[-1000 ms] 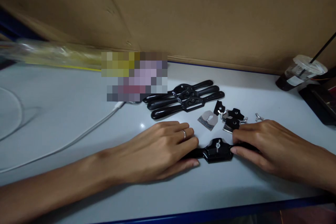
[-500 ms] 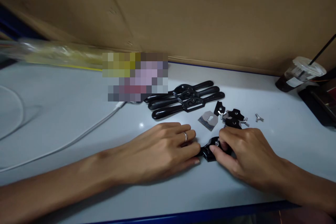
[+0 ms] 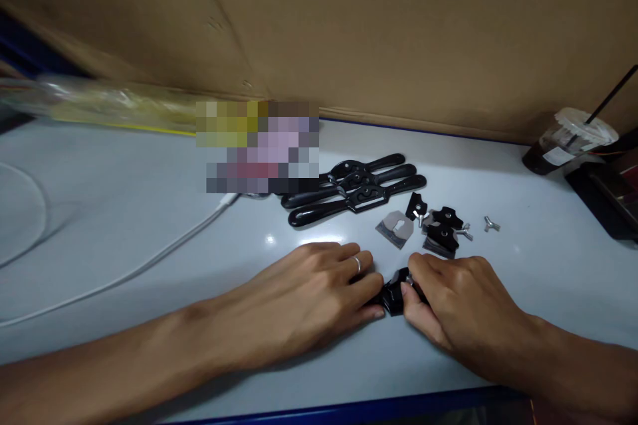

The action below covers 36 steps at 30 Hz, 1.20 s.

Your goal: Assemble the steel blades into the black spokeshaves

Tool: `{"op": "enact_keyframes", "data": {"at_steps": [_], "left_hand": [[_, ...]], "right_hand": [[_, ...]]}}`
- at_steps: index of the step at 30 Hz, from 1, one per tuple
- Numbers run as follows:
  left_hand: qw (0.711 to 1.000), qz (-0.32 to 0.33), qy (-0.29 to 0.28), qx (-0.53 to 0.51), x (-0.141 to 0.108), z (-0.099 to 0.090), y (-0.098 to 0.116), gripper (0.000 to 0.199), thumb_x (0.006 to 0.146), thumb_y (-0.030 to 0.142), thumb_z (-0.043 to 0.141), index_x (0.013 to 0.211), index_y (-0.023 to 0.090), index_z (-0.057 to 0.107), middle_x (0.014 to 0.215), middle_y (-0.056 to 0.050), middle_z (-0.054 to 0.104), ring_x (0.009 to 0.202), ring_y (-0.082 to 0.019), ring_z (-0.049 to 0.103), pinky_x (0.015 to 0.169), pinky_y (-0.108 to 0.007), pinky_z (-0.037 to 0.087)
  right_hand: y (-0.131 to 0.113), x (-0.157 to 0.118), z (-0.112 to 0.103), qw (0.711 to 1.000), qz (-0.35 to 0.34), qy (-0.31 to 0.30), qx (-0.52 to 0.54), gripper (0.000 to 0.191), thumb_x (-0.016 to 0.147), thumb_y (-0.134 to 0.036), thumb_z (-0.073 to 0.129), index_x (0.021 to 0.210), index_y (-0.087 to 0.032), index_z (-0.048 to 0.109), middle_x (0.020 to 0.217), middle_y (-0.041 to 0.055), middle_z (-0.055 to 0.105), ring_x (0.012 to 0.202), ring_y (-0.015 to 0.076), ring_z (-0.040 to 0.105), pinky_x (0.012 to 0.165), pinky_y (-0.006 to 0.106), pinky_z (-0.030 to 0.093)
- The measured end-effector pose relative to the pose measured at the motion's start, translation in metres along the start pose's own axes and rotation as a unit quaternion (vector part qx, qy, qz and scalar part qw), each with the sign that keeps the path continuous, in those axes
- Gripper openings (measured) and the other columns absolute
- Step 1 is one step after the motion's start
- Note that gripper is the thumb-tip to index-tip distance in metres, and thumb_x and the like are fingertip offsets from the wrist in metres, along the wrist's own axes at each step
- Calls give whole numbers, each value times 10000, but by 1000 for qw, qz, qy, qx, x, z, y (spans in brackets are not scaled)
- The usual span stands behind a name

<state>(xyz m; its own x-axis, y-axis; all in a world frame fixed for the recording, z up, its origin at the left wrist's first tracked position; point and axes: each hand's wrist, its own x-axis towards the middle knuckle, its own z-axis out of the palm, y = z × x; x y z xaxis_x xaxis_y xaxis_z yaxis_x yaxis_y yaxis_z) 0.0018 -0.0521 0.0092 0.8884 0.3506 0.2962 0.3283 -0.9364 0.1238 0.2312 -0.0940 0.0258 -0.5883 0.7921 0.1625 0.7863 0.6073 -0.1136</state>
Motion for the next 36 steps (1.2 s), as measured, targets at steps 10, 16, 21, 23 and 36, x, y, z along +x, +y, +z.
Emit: {"op": "enact_keyframes", "data": {"at_steps": [10, 16, 21, 23, 36], "left_hand": [[1000, 4, 4, -26, 0, -6, -3, 387, 1114, 307, 360, 811, 193, 573, 729, -2, 586, 619, -169, 527, 577, -313, 384], [1000, 13, -2, -22, 0, -5, -5, 327, 1093, 290, 426, 811, 199, 566, 736, 1, 587, 632, -173, 529, 577, -315, 391], [1000, 7, -6, -26, -2, -6, -4, 253, 1053, 280, 522, 819, 199, 568, 749, 4, 601, 647, -163, 544, 590, -305, 400], [1000, 7, -5, -24, -1, -6, -4, 258, 1053, 283, 523, 815, 198, 569, 747, 4, 601, 645, -161, 546, 587, -305, 402], [1000, 10, -10, -25, -2, -5, -5, 316, 1091, 296, 435, 822, 199, 569, 750, -2, 600, 644, -170, 552, 580, -322, 404]], "right_hand": [[18, -1, -22, 990, -123, -51, 45, 224, 955, -71, 474, 955, -211, 649, 764, -1, 614, 531, 143, 452, 496, 320, 231], [23, 0, -21, 991, -133, 23, 21, 298, 920, -20, 446, 766, -182, 644, 696, 10, 563, 528, 139, 388, 497, 315, 241], [21, -1, -20, 985, -165, 36, 30, 318, 952, -35, 432, 838, -171, 696, 682, 3, 559, 528, 143, 375, 495, 309, 260], [19, -1, -21, 982, -183, 28, 35, 332, 952, -31, 432, 780, -177, 676, 669, -1, 549, 527, 139, 370, 498, 308, 265], [20, 1, -22, 982, -183, 50, -4, 348, 912, 13, 433, 709, -171, 649, 644, 5, 544, 523, 140, 364, 497, 319, 262]]}}
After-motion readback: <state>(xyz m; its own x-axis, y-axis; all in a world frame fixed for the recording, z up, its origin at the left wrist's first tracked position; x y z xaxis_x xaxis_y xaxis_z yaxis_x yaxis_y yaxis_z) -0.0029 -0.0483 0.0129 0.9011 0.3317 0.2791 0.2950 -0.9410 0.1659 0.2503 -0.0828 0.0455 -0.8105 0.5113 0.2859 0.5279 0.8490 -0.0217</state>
